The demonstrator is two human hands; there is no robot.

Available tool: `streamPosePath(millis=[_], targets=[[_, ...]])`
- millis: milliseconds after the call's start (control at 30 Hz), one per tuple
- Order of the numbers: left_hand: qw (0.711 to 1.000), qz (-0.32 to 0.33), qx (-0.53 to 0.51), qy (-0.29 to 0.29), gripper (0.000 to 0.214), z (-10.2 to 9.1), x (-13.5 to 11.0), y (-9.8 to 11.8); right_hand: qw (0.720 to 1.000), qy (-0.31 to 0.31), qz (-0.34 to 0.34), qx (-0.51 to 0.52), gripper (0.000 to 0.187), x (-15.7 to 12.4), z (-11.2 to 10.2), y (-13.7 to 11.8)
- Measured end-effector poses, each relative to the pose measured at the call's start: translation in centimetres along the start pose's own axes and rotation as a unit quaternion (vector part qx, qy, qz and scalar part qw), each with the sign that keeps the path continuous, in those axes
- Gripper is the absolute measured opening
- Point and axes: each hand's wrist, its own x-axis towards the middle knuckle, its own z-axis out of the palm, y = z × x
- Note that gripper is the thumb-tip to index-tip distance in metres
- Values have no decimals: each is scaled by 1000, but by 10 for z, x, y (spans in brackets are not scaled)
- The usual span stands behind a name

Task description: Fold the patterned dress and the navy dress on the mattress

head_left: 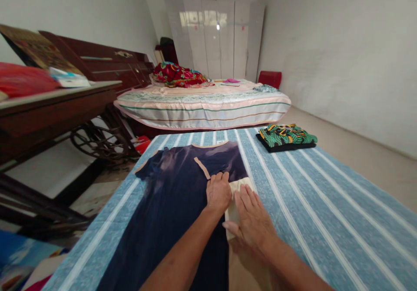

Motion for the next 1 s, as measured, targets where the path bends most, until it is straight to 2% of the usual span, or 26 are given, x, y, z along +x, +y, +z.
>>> streamPosePath(millis=[133, 300, 467, 633, 700, 767, 833, 900, 1000], targets=[[1000, 10, 20, 0, 27, 2, 1, -6, 998, -54, -7, 8, 77, 18, 9, 12], [999, 19, 36, 16, 28, 9, 3, -11, 999, -48, 2, 8, 76, 21, 12, 12], [998, 24, 59, 14, 28, 14, 8, -15, 996, -87, 12, 33, 86, 49, 8, 16], [998, 45, 42, 12, 24, 1, 8, -27, 990, -129, 7, 51, 92, 56, 14, 22], [998, 37, 37, 36, 23, -10, 12, -32, 989, -134, 15, 55, 92, 54, 15, 21], [996, 22, 40, 72, 24, -21, 24, -38, 988, -139, 19, 62, 90, 53, 14, 20], [995, 7, 54, 82, 24, -27, 47, -43, 987, -139, 19, 72, 87, 54, 11, 19], [996, -10, 70, 48, 25, -27, 79, -46, 987, -138, 20, 84, 82, 55, 8, 17], [997, -22, 73, -8, 27, -16, 128, -44, 985, -142, 25, 97, 80, 57, 6, 17]])
